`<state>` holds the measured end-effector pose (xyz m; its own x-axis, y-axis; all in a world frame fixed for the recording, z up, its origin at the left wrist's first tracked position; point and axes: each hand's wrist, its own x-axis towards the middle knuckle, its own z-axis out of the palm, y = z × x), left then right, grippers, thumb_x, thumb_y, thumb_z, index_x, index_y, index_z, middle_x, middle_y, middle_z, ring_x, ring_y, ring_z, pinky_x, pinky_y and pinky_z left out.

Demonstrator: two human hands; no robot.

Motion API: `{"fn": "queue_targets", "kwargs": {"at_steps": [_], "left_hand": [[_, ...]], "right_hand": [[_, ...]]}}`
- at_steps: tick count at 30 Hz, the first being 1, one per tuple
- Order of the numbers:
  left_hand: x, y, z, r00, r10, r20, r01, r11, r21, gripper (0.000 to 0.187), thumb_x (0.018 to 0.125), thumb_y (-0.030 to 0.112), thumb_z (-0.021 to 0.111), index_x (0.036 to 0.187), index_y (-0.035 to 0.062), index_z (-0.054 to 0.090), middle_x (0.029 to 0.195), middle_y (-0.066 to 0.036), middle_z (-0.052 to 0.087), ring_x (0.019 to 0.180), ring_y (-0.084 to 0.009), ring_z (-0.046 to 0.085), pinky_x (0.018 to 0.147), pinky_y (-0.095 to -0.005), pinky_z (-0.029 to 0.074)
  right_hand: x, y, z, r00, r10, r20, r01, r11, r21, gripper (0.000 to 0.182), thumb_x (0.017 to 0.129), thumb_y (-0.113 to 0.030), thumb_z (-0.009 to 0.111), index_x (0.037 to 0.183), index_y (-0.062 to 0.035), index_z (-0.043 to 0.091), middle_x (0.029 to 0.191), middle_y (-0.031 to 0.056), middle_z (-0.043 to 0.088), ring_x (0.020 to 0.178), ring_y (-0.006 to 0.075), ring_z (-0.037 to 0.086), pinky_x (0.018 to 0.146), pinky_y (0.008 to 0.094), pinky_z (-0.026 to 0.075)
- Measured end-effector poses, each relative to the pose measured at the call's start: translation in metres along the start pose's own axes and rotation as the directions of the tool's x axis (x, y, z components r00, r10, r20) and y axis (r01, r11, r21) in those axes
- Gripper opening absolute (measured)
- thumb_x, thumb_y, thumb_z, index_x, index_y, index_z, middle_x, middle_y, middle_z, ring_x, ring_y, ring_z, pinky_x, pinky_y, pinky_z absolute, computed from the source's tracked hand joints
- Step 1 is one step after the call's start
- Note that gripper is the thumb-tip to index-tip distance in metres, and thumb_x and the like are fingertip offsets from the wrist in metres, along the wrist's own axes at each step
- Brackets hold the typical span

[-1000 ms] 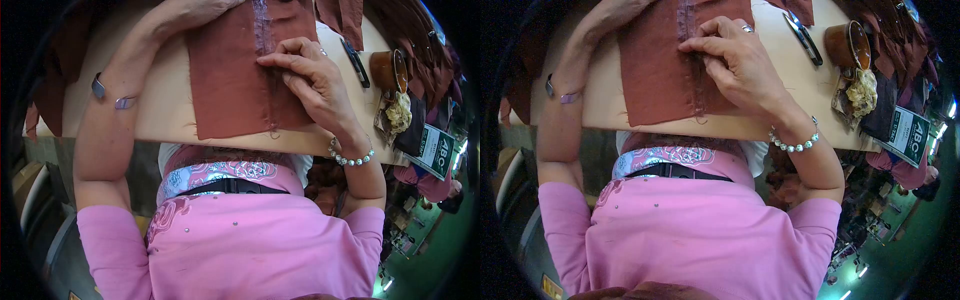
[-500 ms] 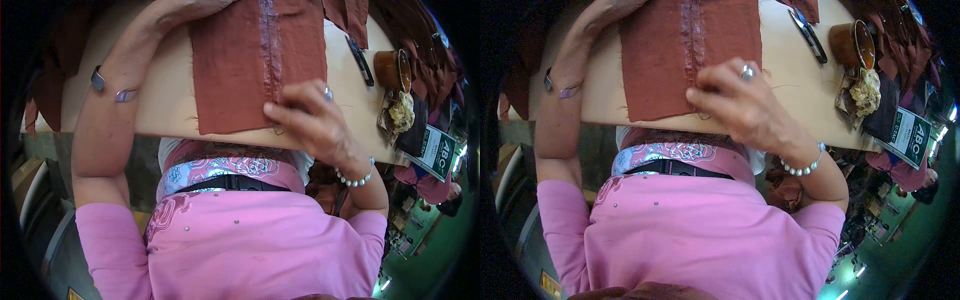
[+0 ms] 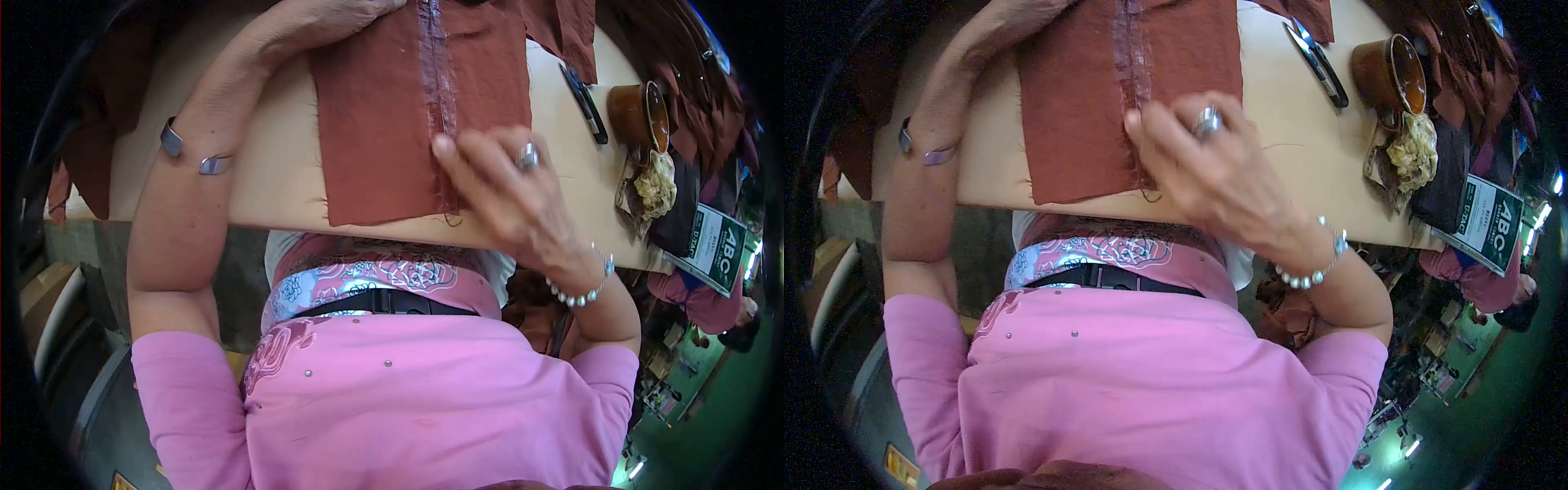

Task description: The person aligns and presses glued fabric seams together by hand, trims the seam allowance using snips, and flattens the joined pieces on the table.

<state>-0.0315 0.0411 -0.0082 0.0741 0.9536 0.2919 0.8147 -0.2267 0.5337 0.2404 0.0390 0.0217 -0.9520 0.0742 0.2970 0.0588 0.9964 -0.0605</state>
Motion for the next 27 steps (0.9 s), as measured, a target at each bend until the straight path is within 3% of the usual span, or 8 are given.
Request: {"fn": "queue_targets", "kwargs": {"at_steps": [3,7,12,15,19,21,23,27], "left_hand": [[0.000,0.001,0.000,1.000,-0.005,0.002,0.005,1.000,0.015,0.048,0.087,0.011,0.055,0.134,0.0064,0.043,0.140,-0.018,0.040,0.132,-0.0327,0.034,0.111,-0.0391,0.027],[-0.001,0.004,-0.004,0.999,-0.037,0.010,0.037,0.999,0.010,0.049,0.088,0.011,0.055,0.135,0.0067,0.043,0.141,-0.018,0.039,0.133,-0.0329,0.033,0.111,-0.0391,0.027],[-0.001,0.000,-0.002,1.000,-0.001,0.010,0.001,1.000,0.021,0.048,0.088,0.011,0.054,0.135,0.0063,0.042,0.142,-0.018,0.038,0.133,-0.0332,0.033,0.110,-0.0391,0.028],[0.001,0.001,-0.003,1.000,-0.016,0.011,0.016,1.000,0.027,0.045,0.089,0.008,0.051,0.133,0.0054,0.044,0.141,-0.019,0.039,0.132,-0.0336,0.034,0.110,-0.0389,0.028],[0.002,0.001,-0.002,0.997,-0.042,-0.066,0.038,0.997,-0.073,0.041,0.086,0.000,0.048,0.127,0.0038,0.049,0.136,-0.019,0.045,0.128,-0.0336,0.040,0.108,-0.0382,0.031],[0.000,0.000,0.003,0.984,0.021,-0.178,-0.032,0.998,-0.058,0.037,0.083,-0.002,0.048,0.118,0.0026,0.056,0.124,-0.019,0.054,0.120,-0.0338,0.048,0.103,-0.0388,0.037],[0.004,-0.010,0.014,0.988,-0.005,-0.154,-0.014,0.992,-0.124,0.045,0.086,0.001,0.051,0.130,0.0111,0.049,0.137,-0.011,0.046,0.127,-0.0269,0.043,0.107,-0.0352,0.035],[0.001,-0.002,0.007,0.991,-0.011,-0.131,0.001,0.997,-0.076,0.046,0.084,-0.003,0.051,0.129,0.0080,0.050,0.136,-0.015,0.046,0.131,-0.0286,0.039,0.110,-0.0357,0.030]], "right_hand": [[-0.010,-0.005,-0.004,0.992,-0.125,-0.006,0.125,0.992,0.023,0.023,0.071,-0.010,0.056,0.093,-0.0072,0.065,0.093,0.0036,0.054,0.086,0.0211,0.053,0.087,0.0369,0.038],[0.015,0.012,-0.006,0.988,0.151,0.023,-0.152,0.963,0.224,0.025,0.073,-0.008,0.055,0.096,-0.0097,0.063,0.095,0.0033,0.054,0.084,0.0210,0.053,0.085,0.0387,0.038],[-0.013,-0.012,-0.004,1.000,-0.023,0.002,0.023,1.000,0.001,0.036,0.074,-0.013,0.058,0.107,-0.0007,0.063,0.098,0.0037,0.053,0.083,0.0170,0.052,0.086,0.0384,0.035],[-0.025,-0.026,-0.015,0.998,0.000,0.071,0.000,1.000,0.009,0.042,0.066,-0.009,0.065,0.107,-0.0062,0.067,0.094,0.0017,0.056,0.081,0.0175,0.053,0.085,0.0375,0.037],[0.011,0.009,-0.023,0.997,0.045,0.065,-0.068,0.912,0.404,0.022,0.075,-0.009,0.058,0.095,-0.0104,0.066,0.091,0.0024,0.056,0.084,0.0208,0.053,0.084,0.0377,0.037],[0.037,0.034,-0.008,0.989,0.145,-0.011,-0.134,0.938,0.321,0.024,0.076,-0.005,0.054,0.097,-0.0118,0.066,0.095,0.0058,0.058,0.087,0.0251,0.054,0.080,0.0378,0.039],[0.065,0.057,0.006,0.971,0.198,-0.136,-0.168,0.964,0.204,0.028,0.076,-0.004,0.054,0.100,-0.0111,0.066,0.097,0.0074,0.058,0.088,0.0264,0.054,0.078,0.0382,0.040],[0.079,0.076,0.032,0.969,0.206,-0.139,-0.205,0.979,0.021,0.031,0.075,-0.005,0.055,0.101,-0.0149,0.067,0.096,0.0072,0.057,0.086,0.0256,0.054,0.077,0.0391,0.039]]}}
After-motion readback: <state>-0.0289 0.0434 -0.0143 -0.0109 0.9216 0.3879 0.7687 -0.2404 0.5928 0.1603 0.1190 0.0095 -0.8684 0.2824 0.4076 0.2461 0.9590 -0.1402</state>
